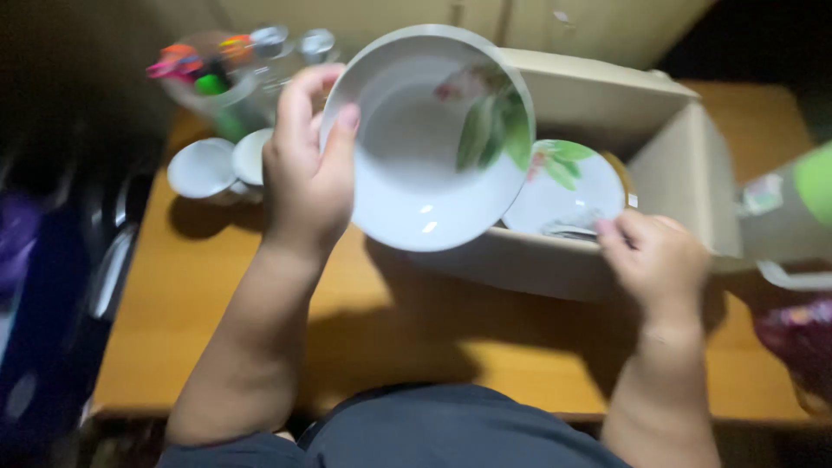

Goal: Unpacking various kitchen items such as mugs, plates, and bottles from a cardboard box onto a table.

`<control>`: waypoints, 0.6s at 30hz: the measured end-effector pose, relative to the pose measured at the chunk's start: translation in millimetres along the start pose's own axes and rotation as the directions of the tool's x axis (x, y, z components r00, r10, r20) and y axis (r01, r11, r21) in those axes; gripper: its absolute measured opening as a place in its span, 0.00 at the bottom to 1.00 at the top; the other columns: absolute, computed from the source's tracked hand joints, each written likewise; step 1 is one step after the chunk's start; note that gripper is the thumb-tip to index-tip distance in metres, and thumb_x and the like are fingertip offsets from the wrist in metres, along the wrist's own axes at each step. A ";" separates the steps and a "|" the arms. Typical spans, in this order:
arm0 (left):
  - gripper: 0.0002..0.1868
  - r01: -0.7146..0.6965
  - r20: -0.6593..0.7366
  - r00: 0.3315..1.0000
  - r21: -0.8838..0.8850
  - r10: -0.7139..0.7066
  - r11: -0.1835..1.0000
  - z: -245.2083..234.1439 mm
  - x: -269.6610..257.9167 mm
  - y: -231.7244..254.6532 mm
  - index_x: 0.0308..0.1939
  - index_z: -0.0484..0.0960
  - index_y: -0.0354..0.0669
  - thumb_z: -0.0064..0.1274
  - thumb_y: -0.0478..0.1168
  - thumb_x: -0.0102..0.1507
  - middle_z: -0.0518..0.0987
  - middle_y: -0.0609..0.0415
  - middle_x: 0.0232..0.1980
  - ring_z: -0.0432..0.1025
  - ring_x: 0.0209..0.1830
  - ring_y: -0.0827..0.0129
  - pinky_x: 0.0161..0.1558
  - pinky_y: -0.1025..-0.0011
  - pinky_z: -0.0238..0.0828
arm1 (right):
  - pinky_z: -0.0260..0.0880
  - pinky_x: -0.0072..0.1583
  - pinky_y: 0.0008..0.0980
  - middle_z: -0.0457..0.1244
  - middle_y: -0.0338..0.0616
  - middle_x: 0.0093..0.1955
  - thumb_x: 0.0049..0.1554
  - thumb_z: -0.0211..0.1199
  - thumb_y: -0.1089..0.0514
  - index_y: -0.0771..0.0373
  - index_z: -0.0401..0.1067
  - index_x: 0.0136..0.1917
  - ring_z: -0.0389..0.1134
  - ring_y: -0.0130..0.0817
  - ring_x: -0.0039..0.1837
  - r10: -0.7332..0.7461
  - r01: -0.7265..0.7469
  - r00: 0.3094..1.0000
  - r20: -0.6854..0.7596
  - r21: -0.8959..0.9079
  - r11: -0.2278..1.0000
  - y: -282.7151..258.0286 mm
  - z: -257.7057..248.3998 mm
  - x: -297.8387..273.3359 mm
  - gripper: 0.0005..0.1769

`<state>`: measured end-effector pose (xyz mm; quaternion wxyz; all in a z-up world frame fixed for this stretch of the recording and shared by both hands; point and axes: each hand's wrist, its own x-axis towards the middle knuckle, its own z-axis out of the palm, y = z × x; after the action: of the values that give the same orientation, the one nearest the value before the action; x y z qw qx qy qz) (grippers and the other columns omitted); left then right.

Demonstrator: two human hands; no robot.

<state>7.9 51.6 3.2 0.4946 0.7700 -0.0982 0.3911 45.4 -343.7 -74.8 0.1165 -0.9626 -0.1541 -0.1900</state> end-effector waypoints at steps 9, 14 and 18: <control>0.13 0.586 -0.242 0.807 0.215 -0.539 0.781 -165.3 -146.1 -58.1 0.54 0.79 0.34 0.51 0.36 0.68 0.85 0.46 0.48 0.80 0.49 0.64 0.52 0.69 0.74 | 0.65 0.48 0.45 0.65 0.50 0.37 0.76 0.57 0.41 0.59 0.78 0.47 0.67 0.48 0.44 -0.071 0.066 0.997 -0.021 -0.193 0.979 49.7 44.5 -9.6 0.24; 0.16 0.688 -0.396 0.725 0.366 -0.563 0.627 -221.8 -201.2 -100.8 0.57 0.78 0.33 0.51 0.38 0.68 0.84 0.39 0.51 0.79 0.51 0.52 0.53 0.62 0.73 | 0.62 0.52 0.36 0.62 0.41 0.40 0.80 0.49 0.52 0.74 0.68 0.54 0.61 0.31 0.43 0.011 -0.035 0.999 0.050 0.506 0.862 110.6 99.7 -18.5 0.21; 0.17 0.701 -0.443 0.711 0.383 -0.547 0.602 -244.1 -218.8 -125.7 0.58 0.77 0.32 0.52 0.38 0.68 0.83 0.37 0.52 0.79 0.53 0.49 0.53 0.60 0.73 | 0.57 0.42 0.34 0.60 0.44 0.34 0.81 0.45 0.49 0.71 0.67 0.51 0.57 0.33 0.35 0.103 -0.202 0.974 0.200 0.570 0.797 156.0 127.2 -26.2 0.25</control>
<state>-195.4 266.4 -185.8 0.3788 0.7948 0.3618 0.3065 117.6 -458.7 -225.8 0.4100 -0.9008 -0.1357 -0.0458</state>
